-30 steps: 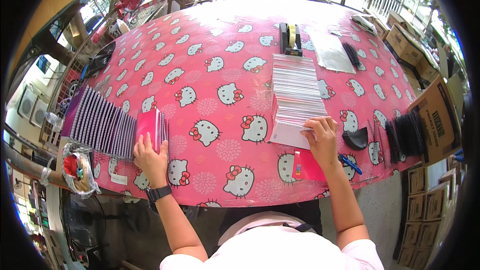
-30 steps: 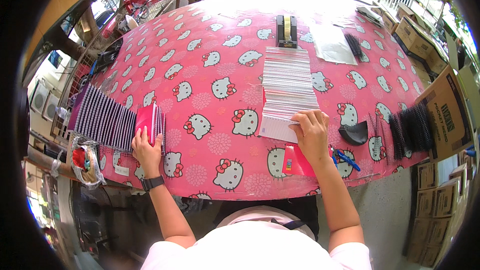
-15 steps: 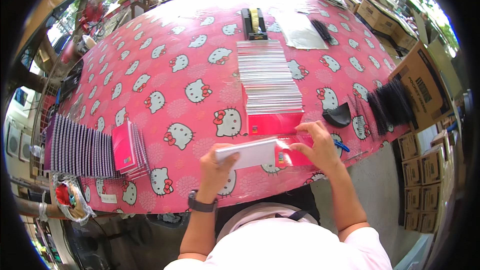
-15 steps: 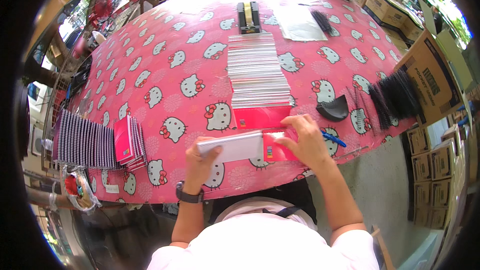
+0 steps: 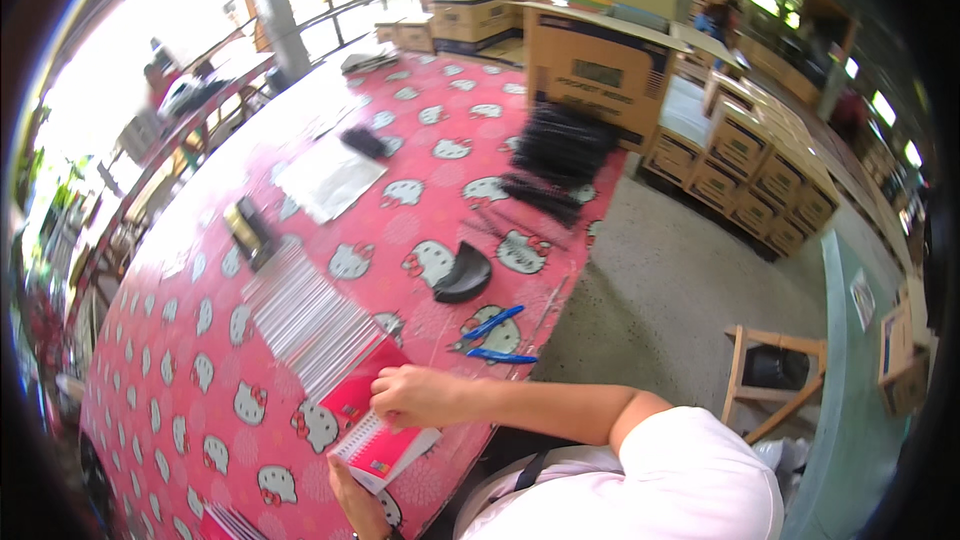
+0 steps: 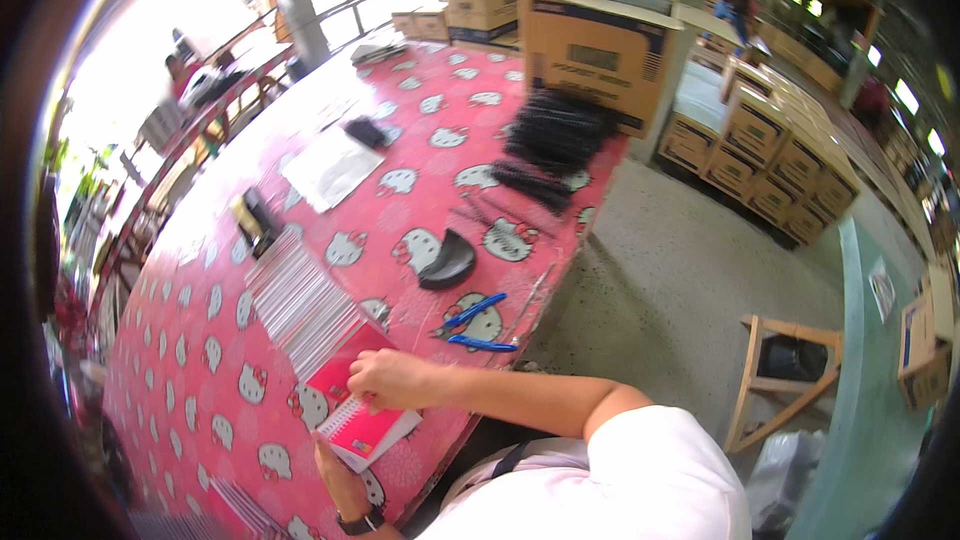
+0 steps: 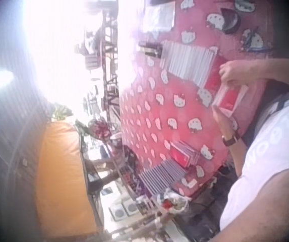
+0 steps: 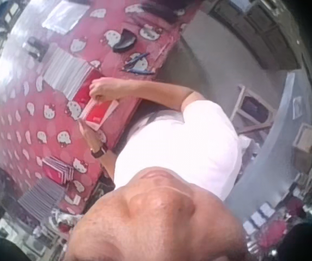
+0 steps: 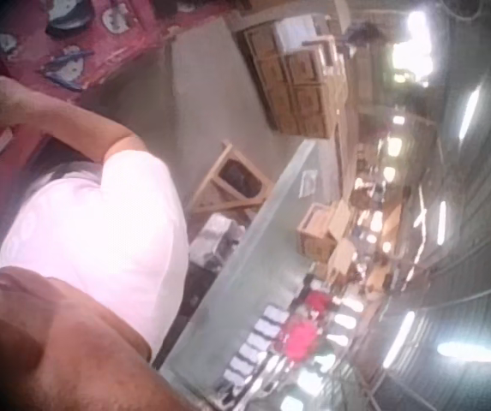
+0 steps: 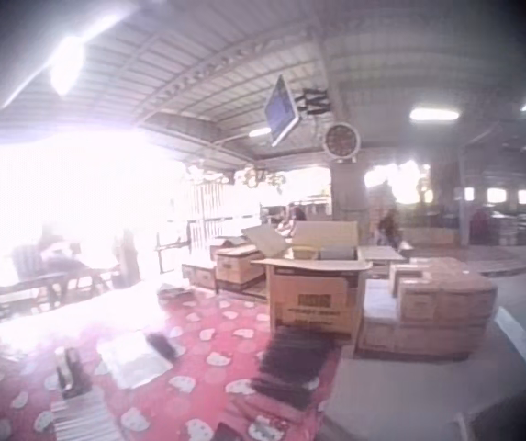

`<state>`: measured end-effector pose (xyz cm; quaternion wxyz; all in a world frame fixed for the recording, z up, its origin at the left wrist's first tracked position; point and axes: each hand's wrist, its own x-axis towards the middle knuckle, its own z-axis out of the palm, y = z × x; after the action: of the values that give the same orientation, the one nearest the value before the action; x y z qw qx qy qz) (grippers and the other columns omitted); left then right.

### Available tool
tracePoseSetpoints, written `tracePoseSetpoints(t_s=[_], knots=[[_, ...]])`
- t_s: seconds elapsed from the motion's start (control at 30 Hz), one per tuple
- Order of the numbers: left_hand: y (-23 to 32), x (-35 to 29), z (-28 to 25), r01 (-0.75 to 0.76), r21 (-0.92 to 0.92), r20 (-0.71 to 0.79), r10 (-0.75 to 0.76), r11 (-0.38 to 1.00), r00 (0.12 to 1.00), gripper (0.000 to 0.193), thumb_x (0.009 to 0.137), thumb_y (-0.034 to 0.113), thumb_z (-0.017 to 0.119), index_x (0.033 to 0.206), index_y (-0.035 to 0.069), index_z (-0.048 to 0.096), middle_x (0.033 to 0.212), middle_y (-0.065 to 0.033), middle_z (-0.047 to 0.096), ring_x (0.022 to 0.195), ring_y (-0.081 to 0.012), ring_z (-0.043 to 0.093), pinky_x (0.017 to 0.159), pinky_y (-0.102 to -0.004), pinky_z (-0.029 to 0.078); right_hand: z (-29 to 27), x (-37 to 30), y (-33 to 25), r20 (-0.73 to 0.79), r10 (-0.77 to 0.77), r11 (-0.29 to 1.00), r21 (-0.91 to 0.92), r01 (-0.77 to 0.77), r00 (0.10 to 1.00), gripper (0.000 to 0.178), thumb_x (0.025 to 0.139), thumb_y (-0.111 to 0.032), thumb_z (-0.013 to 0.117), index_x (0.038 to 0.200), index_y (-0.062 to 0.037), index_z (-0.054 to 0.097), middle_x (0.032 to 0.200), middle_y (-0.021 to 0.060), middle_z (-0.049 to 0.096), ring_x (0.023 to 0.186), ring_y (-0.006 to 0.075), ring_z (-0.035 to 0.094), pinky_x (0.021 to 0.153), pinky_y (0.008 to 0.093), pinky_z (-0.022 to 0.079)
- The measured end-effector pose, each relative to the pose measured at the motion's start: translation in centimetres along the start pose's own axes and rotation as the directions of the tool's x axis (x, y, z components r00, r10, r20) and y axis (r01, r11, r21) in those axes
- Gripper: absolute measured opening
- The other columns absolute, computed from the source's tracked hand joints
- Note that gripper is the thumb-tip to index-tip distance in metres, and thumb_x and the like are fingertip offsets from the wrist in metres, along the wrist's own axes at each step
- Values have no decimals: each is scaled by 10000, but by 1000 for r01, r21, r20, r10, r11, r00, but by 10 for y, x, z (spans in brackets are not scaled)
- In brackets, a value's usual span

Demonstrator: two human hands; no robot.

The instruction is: The person assembles small spiral-bound notebooks by inserting metal spiral coils into pre-punched holes on the covers and pages. They use pliers to close the coil ends and place finished notebooks into a stack. The work occurs at a table with a pink Hello Kitty tablecloth in a semi-outdoor workspace.

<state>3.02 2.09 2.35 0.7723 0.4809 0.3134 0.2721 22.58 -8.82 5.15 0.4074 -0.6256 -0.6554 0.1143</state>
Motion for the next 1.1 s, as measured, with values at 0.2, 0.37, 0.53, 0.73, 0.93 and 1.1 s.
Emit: tracePoseSetpoints(t_s=[0.2, 0.37, 0.53, 0.73, 0.93, 1.1], knots=[[4, -12, 4, -72, 259, 217, 15, 963, 976, 439, 881, 270, 647, 1201, 20, 479, 1020, -107, 611, 862, -171, 583, 777, -272, 464, 18, -11, 0, -278, 93, 987, -98, -125, 956, 437, 604, -100, 795, 976, -70, 567, 1038, 87, 512, 1007, 282, 483, 878, 367, 442], [22, -22, 27, -348, 447, 291, 234, 824, 928, 343, 858, 186, 689, 1142, 31, 577, 955, -102, 638, 810, -183, 602, 708, -313, 498, 25, -18, -4, -457, 144, 983, -38, -180, 878, 525, 632, -121, 811, 1091, -82, 559, 1120, 87, 520, 1078, 268, 482, 918, 341, 421], [19, -25, 10, -313, 441, 138, 281, 841, 950, 206, 858, 90, 659, 1039, 12, 600, 981, -70, 631, 822, -147, 573, 695, -277, 458, 10, -26, -13, -150, 322, 676, 728, -117, 935, 345, 743, -171, 779, 1015, -60, 597, 976, 51, 601, 958, 156, 551, 856, 286, 432], [-15, -9, 2, -404, 206, 69, 399, 891, 914, 289, 860, 58, 573, 1134, 15, 494, 1004, -79, 548, 898, -156, 552, 835, -283, 452, 41, -26, -28, -293, 376, 705, 706, -66, 879, 229, 855, -217, 673, 929, -15, 595, 885, 51, 609, 856, 112, 557, 773, 270, 456], [-18, -14, 10, -442, 136, -24, 449, 887, 893, 350, 813, 35, 575, 1150, 29, 478, 1017, -68, 514, 901, -141, 533, 781, -261, 454, 51, -28, -27, -301, 470, 656, 748, -101, 830, 226, 879, -229, 643, 916, -14, 585, 853, 44, 601, 824, 122, 557, 750, 278, 455], [-24, -13, 3, -420, 187, -15, 430, 888, 903, 301, 838, 54, 583, 1124, 31, 493, 1021, -66, 513, 890, -125, 523, 741, -242, 439, 54, -29, -30, -270, 473, 663, 736, -137, 839, 232, 879, -227, 644, 960, -17, 588, 878, 39, 614, 861, 115, 565, 767, 275, 453]])
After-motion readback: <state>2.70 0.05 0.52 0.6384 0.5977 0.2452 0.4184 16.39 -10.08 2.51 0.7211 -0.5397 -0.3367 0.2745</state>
